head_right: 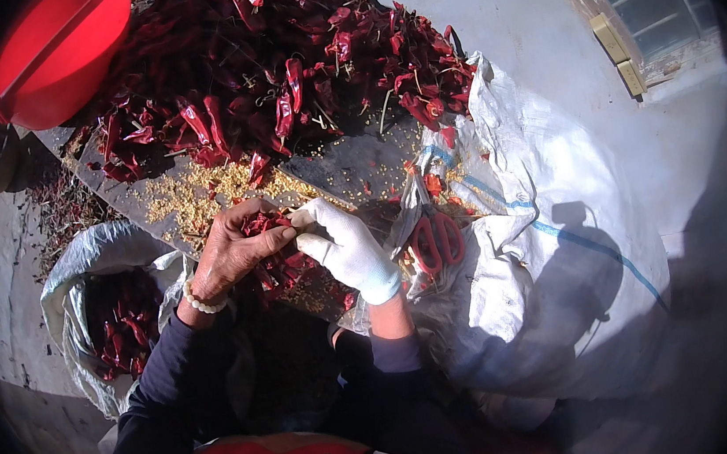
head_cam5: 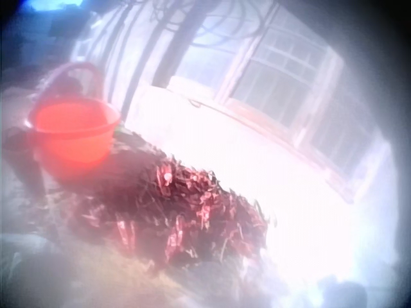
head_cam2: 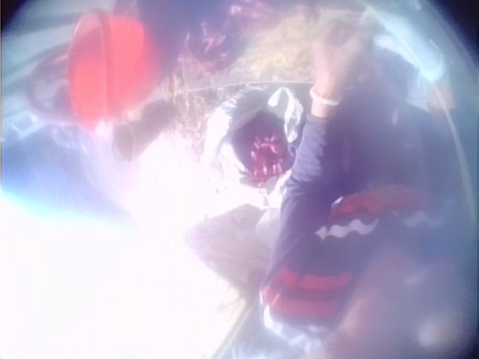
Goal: The person removes stems from dried red chili peppers using scissors and hands. They pick peppers from a pile, cut or pull off the stems, and place the de-stemmed peppers into a white sack while discarding stems onto the table.
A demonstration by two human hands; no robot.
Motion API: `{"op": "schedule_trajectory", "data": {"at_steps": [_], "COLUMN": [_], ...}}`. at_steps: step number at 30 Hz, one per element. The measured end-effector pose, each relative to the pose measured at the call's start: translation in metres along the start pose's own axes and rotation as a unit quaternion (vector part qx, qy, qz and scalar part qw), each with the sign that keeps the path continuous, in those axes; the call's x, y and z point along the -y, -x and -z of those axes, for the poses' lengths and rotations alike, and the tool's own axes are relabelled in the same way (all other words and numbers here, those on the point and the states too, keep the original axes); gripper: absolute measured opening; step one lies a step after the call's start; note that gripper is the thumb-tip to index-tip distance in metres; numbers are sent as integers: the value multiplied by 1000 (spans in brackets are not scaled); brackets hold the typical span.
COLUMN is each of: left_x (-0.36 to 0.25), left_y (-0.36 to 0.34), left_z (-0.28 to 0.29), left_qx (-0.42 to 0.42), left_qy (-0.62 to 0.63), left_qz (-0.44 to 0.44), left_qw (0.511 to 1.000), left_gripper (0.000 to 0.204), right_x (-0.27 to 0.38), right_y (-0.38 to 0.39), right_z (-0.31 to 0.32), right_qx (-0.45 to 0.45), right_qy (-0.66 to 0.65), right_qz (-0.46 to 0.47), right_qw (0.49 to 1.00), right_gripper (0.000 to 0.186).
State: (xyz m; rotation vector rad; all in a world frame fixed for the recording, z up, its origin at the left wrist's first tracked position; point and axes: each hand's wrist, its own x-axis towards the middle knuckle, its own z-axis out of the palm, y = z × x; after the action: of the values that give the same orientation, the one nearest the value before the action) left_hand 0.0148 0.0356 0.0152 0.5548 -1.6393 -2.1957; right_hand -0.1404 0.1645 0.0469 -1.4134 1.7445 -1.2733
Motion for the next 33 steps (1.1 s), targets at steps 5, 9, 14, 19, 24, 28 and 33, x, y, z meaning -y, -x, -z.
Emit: {"op": "schedule_trajectory", "data": {"at_steps": [5,9,14,19,24,28,33], "left_x": [-14,-14,-10,-11,-8,-6,11], "left_y": [3,0,3,1,-2,-11,-17], "left_z": [1,2,8,4,-2,-10,-10], "left_qx": [-48,-34,-39,-30,-53,-59,-71], "left_qy": [58,79,65,23,-5,-3,-10], "left_qz": [26,25,7,-14,18,2,-62], "left_qw": [997,996,997,999,998,998,996], "left_gripper": [19,23,23,26,25,31,35], "right_x": [-22,-51,-77,-61,-31,-5,3], "right_y": [-61,-130,-148,-88,-38,-13,7], "right_z": [4,4,9,23,11,4,-2], "right_qx": [-98,-87,-56,-152,-217,-171,-62], "right_qy": [136,540,581,506,399,430,398], "right_qz": [8,158,150,95,6,38,71], "right_qw": [986,822,798,844,891,886,913], "right_gripper": [21,42,39,31,32,37,48]}}
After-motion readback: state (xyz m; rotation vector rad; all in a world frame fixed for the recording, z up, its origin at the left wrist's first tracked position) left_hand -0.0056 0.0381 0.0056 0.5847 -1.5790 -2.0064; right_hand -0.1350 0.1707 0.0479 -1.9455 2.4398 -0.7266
